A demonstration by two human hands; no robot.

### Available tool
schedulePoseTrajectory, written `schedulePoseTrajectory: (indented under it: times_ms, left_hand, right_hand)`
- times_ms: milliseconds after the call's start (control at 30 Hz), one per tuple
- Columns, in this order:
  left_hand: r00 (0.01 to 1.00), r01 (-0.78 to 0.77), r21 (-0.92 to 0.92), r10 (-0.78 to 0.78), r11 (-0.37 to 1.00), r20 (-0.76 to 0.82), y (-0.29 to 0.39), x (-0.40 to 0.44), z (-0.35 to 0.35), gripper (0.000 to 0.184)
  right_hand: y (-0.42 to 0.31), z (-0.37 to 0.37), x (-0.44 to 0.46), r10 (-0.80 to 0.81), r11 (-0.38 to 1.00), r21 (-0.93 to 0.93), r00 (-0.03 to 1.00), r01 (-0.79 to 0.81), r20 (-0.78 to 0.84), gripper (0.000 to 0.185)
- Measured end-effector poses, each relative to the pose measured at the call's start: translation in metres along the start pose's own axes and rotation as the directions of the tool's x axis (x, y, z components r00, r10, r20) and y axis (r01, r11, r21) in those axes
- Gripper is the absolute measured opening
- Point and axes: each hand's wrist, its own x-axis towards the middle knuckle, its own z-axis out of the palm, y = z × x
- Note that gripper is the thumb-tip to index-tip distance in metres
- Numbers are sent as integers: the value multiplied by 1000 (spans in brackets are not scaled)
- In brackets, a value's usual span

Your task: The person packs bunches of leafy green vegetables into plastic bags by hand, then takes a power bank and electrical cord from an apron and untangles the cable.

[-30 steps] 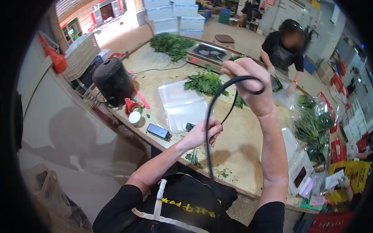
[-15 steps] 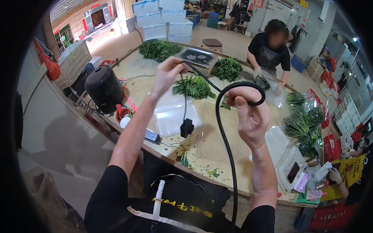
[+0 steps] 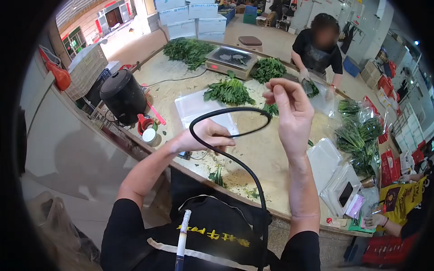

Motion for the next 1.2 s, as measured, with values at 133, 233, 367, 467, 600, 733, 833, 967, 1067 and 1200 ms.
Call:
schedulePoseTrajectory:
  times_ms: [133, 233, 367, 467, 600, 733, 833, 967, 1067, 1200]
  left_hand:
    - [982, -24, -533, -80, 846, -172, -31, 25, 22, 32]
    - [927, -221, -602, -26, 767, -374, -41, 48, 12, 32]
    - [858, -394, -619, 29, 679, -513, -28, 55, -19, 44]
    - [719, -537, -393, 161, 747, -676, -20, 56, -26, 42]
    - [482, -527, 159, 448, 835, -753, -8, 38, -32, 31]
    - [372, -400, 543, 673, 738, -639, -14, 25, -67, 29]
    - [330, -316, 649, 721, 692, -609, -15, 14, -80, 29]
    - [244, -283, 714, 768, 641, -592, -7, 9, -80, 24]
    - [389, -237, 765, 780, 599, -491, 0, -8, -82, 46]
    - [125, -416, 900, 989, 130, -85, 5, -2, -104, 86]
  right_hand:
    - [29, -8, -26, 221, 973, 61, 975, -221, -2, 21]
    - [38, -3, -48, 292, 956, -43, 951, -289, 101, 22]
    - [79, 10, -74, 416, 901, -281, 844, -331, 338, 55]
    - [112, 45, -100, 512, 857, -346, 709, -381, 486, 81]
    - [150, 98, -127, 512, 852, -373, 727, -367, 457, 71]
    - [194, 131, -134, 454, 891, -265, 755, -369, 474, 49]
    - [192, 156, -137, 411, 912, -203, 811, -357, 417, 42]
    - [191, 183, -122, 404, 911, -263, 811, -317, 423, 34]
    - [193, 188, -109, 174, 970, -224, 917, -97, 359, 19]
    - [177, 170, -69, 347, 933, -262, 811, -248, 470, 21]
